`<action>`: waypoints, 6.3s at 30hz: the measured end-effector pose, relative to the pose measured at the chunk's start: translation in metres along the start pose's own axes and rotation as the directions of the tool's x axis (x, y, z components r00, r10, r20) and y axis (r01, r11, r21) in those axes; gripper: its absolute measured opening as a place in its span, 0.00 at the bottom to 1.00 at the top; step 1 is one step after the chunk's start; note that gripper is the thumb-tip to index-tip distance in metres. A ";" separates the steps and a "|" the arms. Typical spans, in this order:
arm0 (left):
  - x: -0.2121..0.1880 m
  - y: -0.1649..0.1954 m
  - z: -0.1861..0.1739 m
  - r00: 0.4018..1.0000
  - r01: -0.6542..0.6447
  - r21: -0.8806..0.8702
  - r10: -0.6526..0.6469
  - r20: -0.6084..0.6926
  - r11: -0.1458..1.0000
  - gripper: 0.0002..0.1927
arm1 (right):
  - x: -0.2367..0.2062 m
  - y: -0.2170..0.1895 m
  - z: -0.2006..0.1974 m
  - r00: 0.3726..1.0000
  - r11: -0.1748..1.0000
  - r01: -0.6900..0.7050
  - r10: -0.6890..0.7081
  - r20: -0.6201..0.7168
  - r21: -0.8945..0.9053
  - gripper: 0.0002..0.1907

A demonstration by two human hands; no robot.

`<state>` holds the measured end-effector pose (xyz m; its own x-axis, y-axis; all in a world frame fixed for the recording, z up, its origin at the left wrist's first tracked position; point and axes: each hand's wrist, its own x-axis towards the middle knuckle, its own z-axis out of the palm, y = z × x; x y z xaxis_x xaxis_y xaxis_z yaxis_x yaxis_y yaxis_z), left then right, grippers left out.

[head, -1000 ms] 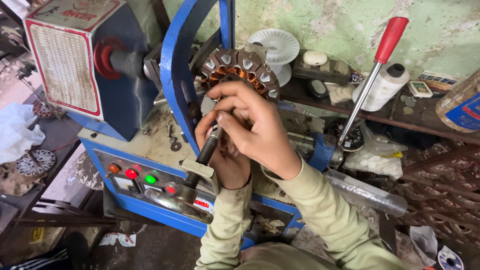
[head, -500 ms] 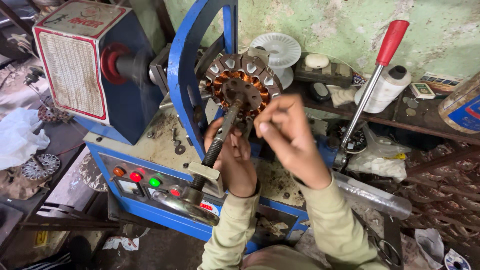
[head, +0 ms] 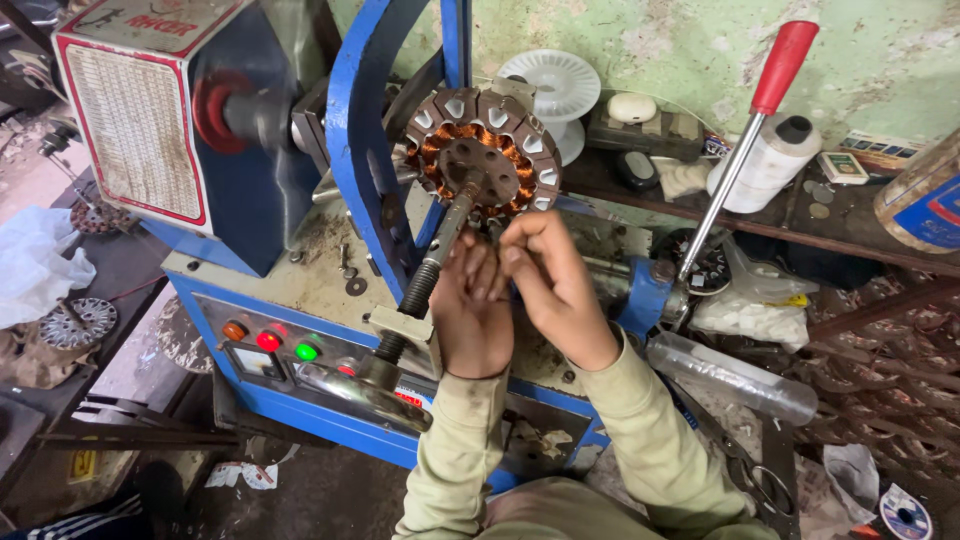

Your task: The person mounts a stator onto a blue winding machine, rotates the stator, and uses a hand crank to wind copper wire into the slots. The person repeatedly adjusts the stator and operates the machine controls to continue the winding process.

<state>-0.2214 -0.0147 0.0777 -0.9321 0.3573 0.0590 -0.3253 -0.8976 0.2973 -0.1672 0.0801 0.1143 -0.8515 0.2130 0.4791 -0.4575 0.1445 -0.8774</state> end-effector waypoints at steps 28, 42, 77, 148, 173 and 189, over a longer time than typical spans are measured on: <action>0.012 -0.026 0.015 0.890 -0.456 0.259 0.435 0.137 0.852 0.15 | 0.054 -0.052 -0.022 0.981 0.968 -0.011 -0.039 0.192 0.250 0.06; 0.008 -0.035 0.016 0.709 -0.682 0.579 0.599 0.373 0.447 0.17 | 0.024 -0.024 -0.008 1.000 0.999 -0.022 0.022 0.007 0.030 0.08; -0.025 -0.046 0.016 0.649 -0.704 0.625 0.662 0.375 0.337 0.15 | -0.017 -0.025 -0.020 0.969 0.906 -0.231 0.179 0.173 0.355 0.09; -0.067 -0.057 0.010 0.856 -0.511 0.553 0.333 0.394 0.658 0.25 | -0.080 -0.086 -0.126 0.487 0.338 0.862 -0.760 0.431 -0.378 0.09; -0.047 -0.037 0.012 0.904 -0.401 0.492 0.247 0.348 0.773 0.26 | 0.154 -0.103 -0.122 0.518 0.696 0.632 -0.051 0.854 -0.342 0.10; -0.046 -0.030 0.014 0.911 -0.387 0.511 0.230 0.343 0.768 0.27 | 0.187 -0.071 -0.118 0.438 0.821 0.517 -0.010 0.899 -0.243 0.12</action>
<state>-0.1662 -0.0008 0.0792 -0.8689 0.2075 0.4494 0.1919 -0.6957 0.6922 -0.2638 0.2239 0.2692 -0.5986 -0.7767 0.1957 -0.7534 0.4631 -0.4668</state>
